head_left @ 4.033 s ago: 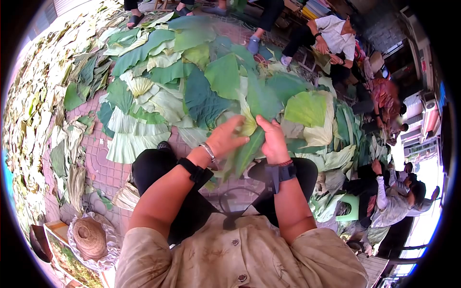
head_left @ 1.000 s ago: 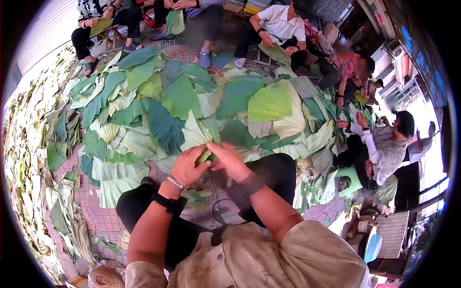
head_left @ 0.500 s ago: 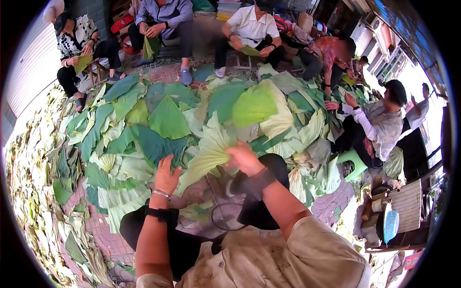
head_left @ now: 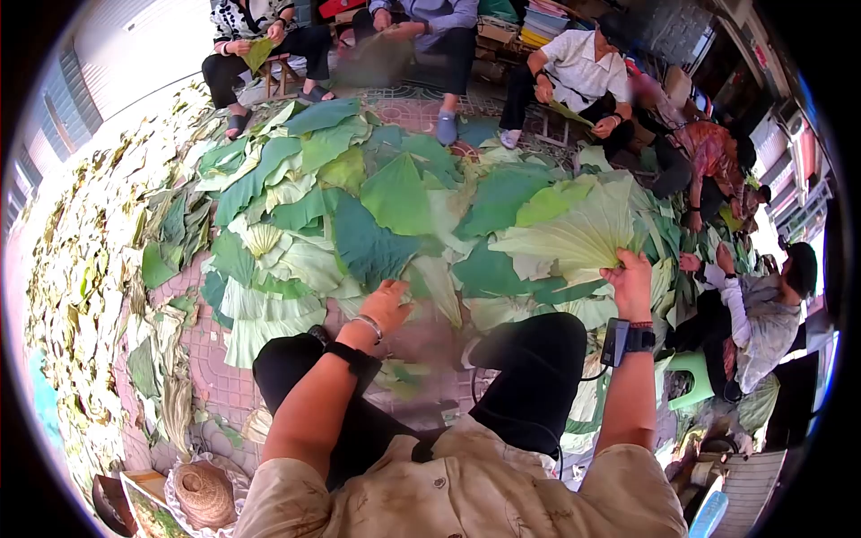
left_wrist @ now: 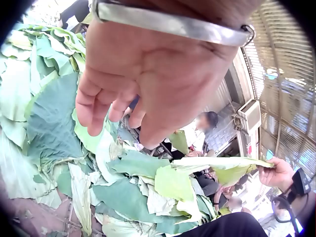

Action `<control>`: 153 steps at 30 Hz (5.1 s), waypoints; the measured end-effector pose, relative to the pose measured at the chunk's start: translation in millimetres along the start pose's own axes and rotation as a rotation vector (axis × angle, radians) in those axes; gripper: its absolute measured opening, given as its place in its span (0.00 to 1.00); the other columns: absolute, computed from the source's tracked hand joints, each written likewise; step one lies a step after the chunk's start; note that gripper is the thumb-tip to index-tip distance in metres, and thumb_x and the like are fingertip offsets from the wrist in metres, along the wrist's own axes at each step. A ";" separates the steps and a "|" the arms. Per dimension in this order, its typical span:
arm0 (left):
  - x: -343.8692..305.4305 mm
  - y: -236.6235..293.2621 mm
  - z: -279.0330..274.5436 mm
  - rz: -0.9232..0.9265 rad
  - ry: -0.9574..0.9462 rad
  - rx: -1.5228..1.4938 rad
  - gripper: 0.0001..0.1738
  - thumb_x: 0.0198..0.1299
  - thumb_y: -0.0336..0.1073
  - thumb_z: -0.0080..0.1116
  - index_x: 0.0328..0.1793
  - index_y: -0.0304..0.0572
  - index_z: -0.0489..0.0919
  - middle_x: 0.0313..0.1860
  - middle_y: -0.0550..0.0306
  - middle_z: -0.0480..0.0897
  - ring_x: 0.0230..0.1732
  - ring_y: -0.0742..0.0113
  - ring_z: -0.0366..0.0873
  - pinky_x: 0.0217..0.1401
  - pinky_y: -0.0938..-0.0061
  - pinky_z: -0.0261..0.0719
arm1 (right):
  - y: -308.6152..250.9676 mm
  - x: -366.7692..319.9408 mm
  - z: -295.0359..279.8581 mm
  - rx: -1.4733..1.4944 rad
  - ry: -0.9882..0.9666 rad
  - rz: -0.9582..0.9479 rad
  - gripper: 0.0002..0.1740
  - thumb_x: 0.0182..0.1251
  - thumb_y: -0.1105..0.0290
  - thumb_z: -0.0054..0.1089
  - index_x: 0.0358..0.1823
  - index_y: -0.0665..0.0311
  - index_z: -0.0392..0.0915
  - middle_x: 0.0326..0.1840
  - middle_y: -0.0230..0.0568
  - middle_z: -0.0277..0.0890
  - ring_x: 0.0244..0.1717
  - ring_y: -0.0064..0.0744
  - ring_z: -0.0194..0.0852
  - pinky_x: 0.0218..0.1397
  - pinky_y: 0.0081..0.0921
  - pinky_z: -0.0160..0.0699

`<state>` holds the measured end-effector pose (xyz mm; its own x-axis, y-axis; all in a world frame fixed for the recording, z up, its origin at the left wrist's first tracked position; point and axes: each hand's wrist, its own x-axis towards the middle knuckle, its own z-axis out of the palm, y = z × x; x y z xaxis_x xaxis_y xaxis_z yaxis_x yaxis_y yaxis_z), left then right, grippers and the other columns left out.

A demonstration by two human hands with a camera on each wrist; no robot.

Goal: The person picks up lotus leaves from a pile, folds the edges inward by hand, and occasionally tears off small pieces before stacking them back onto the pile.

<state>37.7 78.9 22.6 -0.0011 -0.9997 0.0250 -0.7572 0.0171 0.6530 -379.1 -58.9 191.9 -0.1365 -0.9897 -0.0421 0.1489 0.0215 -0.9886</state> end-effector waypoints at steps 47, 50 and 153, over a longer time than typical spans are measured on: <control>-16.8 20.4 -2.2 -0.129 -0.416 0.152 0.21 0.52 0.43 0.61 0.51 0.46 0.74 0.44 0.47 0.79 0.45 0.47 0.79 0.49 0.57 0.76 | 416.2 5.2 134.7 -0.583 -0.383 0.820 0.07 0.53 0.73 0.56 0.34 0.63 0.76 0.29 0.40 0.75 0.30 0.36 0.79 0.31 0.36 0.79; -18.2 24.1 -16.3 -0.092 -0.360 0.132 0.23 0.51 0.41 0.62 0.52 0.44 0.72 0.46 0.49 0.78 0.44 0.48 0.79 0.48 0.58 0.76 | 470.2 1.4 124.7 -0.827 -0.427 0.782 0.11 0.53 0.69 0.56 0.38 0.61 0.77 0.35 0.40 0.75 0.37 0.37 0.77 0.37 0.33 0.78; -17.4 -23.6 9.9 -0.792 -0.116 -0.871 0.04 0.57 0.29 0.53 0.38 0.47 0.75 0.23 0.64 0.75 0.18 0.72 0.73 0.16 0.79 0.69 | 508.2 -213.4 -368.0 -0.636 0.086 0.333 0.13 0.48 0.59 0.59 0.27 0.61 0.82 0.32 0.49 0.80 0.35 0.50 0.80 0.38 0.41 0.79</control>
<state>49.1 95.8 -0.7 0.1744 -0.7324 -0.6582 0.1270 -0.6461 0.7526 -634.7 215.2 -354.7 -0.2637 -0.9024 -0.3408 -0.3992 0.4237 -0.8131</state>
